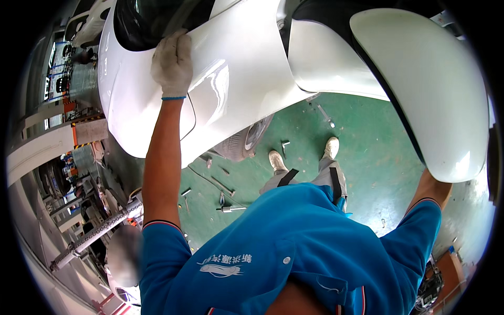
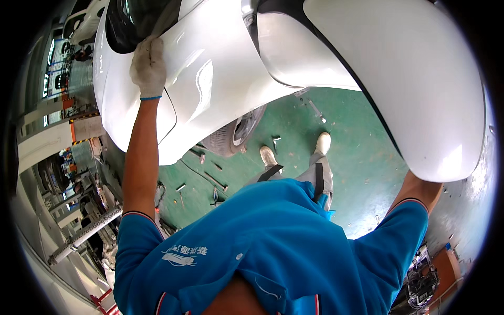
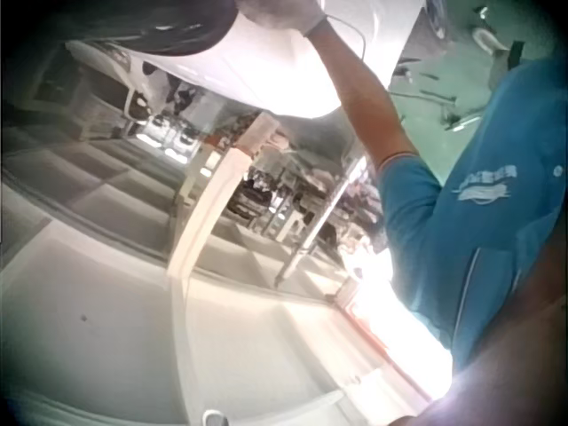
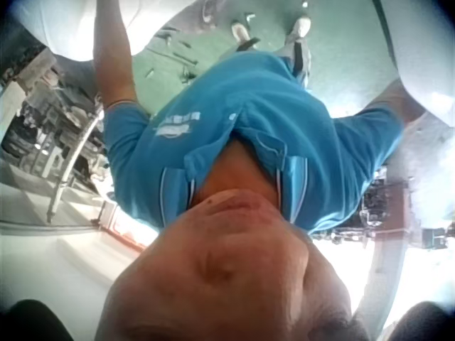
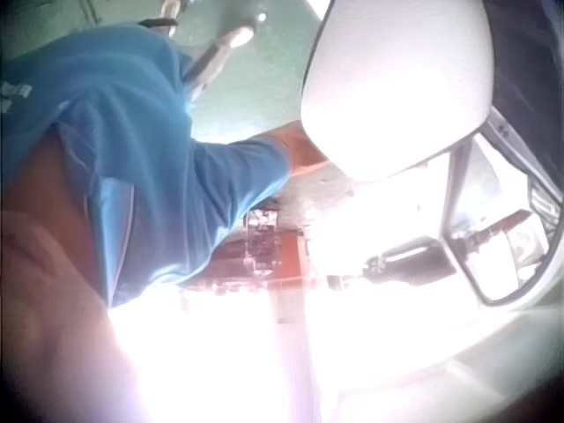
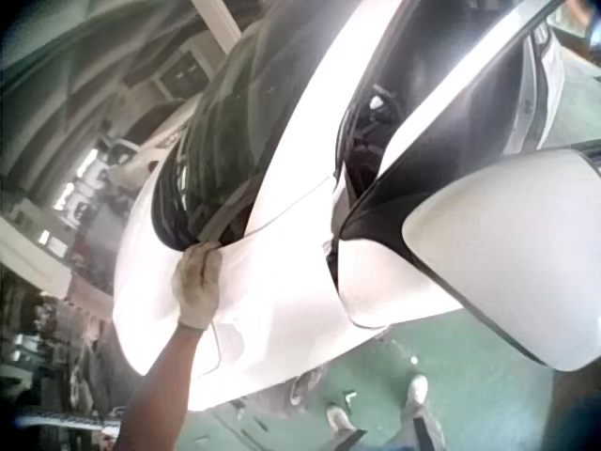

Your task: The person aligns a white car hood onto the vehicle frame and secures it using a ratchet wrench. They tighten multiple bolts along the hood's edge near the windshield and side mirrors, then wipe the surface with a cloth.

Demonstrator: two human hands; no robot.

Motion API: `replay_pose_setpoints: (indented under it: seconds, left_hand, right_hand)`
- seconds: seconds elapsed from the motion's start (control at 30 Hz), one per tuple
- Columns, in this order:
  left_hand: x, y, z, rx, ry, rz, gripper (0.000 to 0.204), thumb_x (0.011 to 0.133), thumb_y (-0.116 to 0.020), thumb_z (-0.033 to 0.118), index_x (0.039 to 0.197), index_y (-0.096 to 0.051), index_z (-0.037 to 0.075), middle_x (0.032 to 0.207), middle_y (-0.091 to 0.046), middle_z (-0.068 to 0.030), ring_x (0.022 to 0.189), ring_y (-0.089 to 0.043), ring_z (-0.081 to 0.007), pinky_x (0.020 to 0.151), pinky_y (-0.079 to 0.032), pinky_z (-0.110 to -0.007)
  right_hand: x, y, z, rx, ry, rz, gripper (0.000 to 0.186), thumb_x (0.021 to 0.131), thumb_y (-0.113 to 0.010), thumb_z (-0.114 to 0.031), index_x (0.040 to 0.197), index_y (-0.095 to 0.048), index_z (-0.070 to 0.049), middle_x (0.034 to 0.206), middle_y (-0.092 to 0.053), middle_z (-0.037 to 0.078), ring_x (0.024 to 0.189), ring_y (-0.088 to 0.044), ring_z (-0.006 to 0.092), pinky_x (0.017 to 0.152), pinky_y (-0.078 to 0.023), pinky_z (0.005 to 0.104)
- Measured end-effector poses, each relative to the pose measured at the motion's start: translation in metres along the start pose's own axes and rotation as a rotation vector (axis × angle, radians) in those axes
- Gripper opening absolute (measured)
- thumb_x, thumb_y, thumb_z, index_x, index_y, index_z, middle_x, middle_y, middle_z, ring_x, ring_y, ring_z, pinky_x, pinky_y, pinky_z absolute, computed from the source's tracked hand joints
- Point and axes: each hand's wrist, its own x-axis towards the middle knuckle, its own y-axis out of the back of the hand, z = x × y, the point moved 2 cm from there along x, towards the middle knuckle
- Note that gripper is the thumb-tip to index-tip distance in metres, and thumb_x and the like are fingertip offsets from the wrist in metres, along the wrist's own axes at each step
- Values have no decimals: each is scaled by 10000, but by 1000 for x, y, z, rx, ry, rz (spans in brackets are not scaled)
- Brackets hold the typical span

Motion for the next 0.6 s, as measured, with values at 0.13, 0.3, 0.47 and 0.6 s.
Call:
replay_pose_setpoints:
  seconds: [0.13,0.3,0.47,0.6]
  left_hand:
    - [-2,0,-1,34,-28,22,344,1062,-557,363,1123,-801,128,1118,-782,-79,1040,-734,-317,977,-568,-403]
    - [-4,2,-2,40,-59,24,347,1066,-547,386,1150,-796,159,1134,-782,-66,1053,-731,-306,968,-568,-402]
    - [-3,7,7,-20,-42,-4,371,1073,-539,382,1201,-741,98,1176,-746,-113,1101,-698,-331,988,-530,-421]
    - [0,9,18,19,-51,77,206,1020,-662,242,1092,-746,68,1051,-730,-153,980,-700,-384,871,-549,-476]
  right_hand:
    - [29,-27,-26,0,89,-54,609,1056,-550,-526,1424,-644,-50,1464,-645,176,1263,-651,350,1089,-493,452]
    - [67,-83,-71,-17,259,-136,602,1053,-558,-521,1413,-653,-48,1458,-650,176,1250,-659,351,1082,-497,453]
    - [72,-141,-152,-8,577,-227,595,1050,-566,-517,1402,-663,-47,1453,-655,176,1236,-666,352,1074,-501,455]
    - [-34,-168,-180,435,382,-300,525,1047,-590,-467,1338,-698,-44,1349,-697,164,1145,-692,308,995,-531,435]
